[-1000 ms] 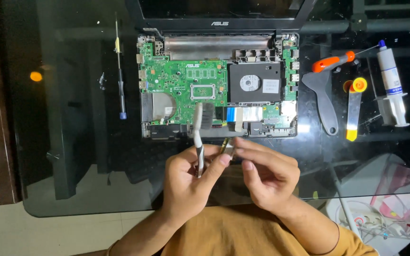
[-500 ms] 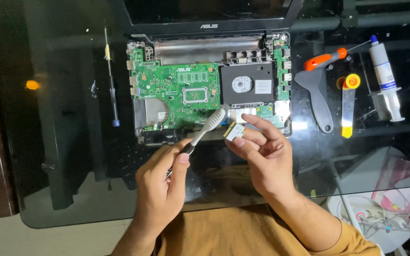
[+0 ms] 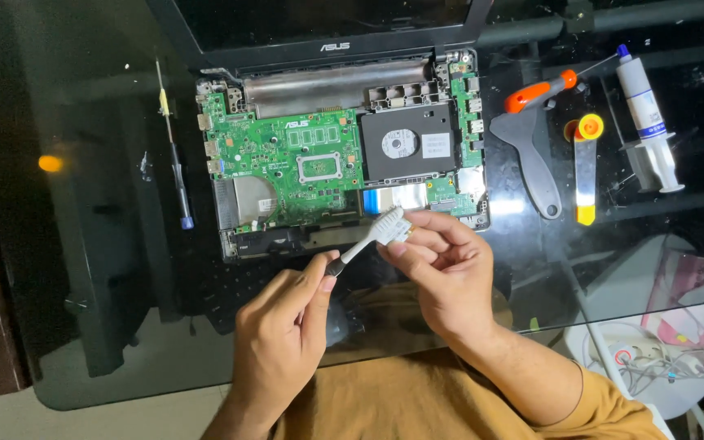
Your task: The person cleans a small circuit board with a toothbrush, then installs it into the laptop chassis and secures it with a screwdriver. They also connect a ribbon cable to the motherboard and adjust internal components.
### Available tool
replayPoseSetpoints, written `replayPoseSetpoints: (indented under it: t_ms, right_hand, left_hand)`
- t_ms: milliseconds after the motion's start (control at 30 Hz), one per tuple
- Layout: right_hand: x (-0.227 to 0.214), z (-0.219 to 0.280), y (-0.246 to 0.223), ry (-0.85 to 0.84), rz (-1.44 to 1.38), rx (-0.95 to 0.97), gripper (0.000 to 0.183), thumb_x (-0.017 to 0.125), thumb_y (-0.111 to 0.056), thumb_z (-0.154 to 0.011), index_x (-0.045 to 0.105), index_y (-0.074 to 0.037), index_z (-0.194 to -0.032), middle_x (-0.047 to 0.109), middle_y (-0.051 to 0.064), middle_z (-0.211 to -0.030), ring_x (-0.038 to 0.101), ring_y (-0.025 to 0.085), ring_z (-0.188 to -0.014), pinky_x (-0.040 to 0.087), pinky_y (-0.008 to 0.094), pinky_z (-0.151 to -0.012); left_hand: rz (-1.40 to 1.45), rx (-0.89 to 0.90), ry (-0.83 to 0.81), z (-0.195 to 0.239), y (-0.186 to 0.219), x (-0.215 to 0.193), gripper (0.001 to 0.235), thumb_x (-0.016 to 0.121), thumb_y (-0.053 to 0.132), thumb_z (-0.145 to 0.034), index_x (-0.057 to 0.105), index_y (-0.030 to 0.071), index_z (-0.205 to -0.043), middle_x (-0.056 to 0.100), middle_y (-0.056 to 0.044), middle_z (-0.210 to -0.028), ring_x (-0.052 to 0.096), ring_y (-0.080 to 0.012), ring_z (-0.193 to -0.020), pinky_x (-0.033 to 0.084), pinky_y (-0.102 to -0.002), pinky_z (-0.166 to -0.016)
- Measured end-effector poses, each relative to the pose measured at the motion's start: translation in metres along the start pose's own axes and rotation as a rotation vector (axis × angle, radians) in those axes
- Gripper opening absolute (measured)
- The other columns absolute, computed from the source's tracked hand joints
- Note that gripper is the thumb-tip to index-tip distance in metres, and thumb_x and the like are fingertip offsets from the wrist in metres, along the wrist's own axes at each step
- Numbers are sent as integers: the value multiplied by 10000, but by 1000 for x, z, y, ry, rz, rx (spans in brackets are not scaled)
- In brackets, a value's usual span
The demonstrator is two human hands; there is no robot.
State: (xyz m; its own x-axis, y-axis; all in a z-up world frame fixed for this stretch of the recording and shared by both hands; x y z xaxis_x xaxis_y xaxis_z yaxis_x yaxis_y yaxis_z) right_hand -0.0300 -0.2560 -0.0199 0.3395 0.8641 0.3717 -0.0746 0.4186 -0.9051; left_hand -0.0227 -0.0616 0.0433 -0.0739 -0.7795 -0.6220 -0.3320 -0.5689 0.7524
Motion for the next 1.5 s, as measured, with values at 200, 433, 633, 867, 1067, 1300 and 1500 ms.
replayPoseSetpoints:
  t_ms: [200,433,633,867,1067,1300,1500]
  right_hand:
    - [3,2,0,-53,20,25,279,754,97,-836,724,20,-1102,793,208,-991,797,235,-844,695,352,-823]
    - [-17,-7,-1,134,-86,-86,332,746,55,-871,709,3,-1196,784,153,-950,764,207,-880,689,402,-829]
    - [-11,-9,-6,-13,-126,-93,269,670,35,-953,700,-18,-1215,588,118,-1130,685,260,-953,653,417,-967]
    - [8,-5,-23,-260,158,-155,323,637,-22,-1000,589,-30,-1319,575,103,-1159,582,174,-1047,590,300,-910]
    - [6,-4,-21,-256,148,-133,291,663,26,-977,546,-54,-1230,676,116,-1123,668,180,-1110,602,300,-936]
    - [0,-5,-15,-204,43,-92,502,753,110,-862,441,-83,-1205,724,151,-1022,708,176,-911,628,303,-894]
    - [2,2,-10,-213,11,26,623,817,120,-775,401,-67,-1200,775,131,-895,780,213,-807,670,304,-759]
  left_hand:
    - [-36,-5,-3,3,0,-1,218,616,78,-993,720,11,-1173,729,-16,-856,594,-130,-594,478,-277,-517]
    - [-7,5,-68,1,1,-6,246,595,98,-999,726,7,-1186,691,-23,-791,589,-137,-589,466,-287,-512]
    - [-17,-80,-45,3,-11,-16,293,634,93,-981,727,59,-1257,606,11,-703,444,-90,-526,347,-254,-461]
    - [-71,2,-36,1,-10,-30,273,625,85,-983,731,46,-1232,643,-1,-750,500,-117,-558,427,-264,-520]
    - [-82,49,-40,0,-9,-34,258,600,97,-998,733,57,-1215,659,1,-777,570,-132,-614,475,-263,-590]
    - [-116,62,-93,-3,-9,-37,241,635,116,-979,755,48,-1177,734,-17,-844,658,-141,-649,539,-273,-590]
    - [-132,116,-127,-7,-4,-33,207,666,99,-970,766,73,-1150,660,-3,-784,613,-175,-626,495,-301,-568]
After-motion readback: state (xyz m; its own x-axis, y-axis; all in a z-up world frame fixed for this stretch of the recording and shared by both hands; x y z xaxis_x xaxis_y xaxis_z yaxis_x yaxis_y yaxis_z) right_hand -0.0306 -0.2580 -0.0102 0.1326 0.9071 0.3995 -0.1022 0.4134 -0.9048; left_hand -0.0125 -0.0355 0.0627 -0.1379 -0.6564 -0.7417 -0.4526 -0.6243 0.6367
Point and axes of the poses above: each hand's wrist, its own z-axis away from the middle knuckle, its own x-axis out of the palm, y = z × x, the point moved 3 cm from there along -z, towards the middle knuckle
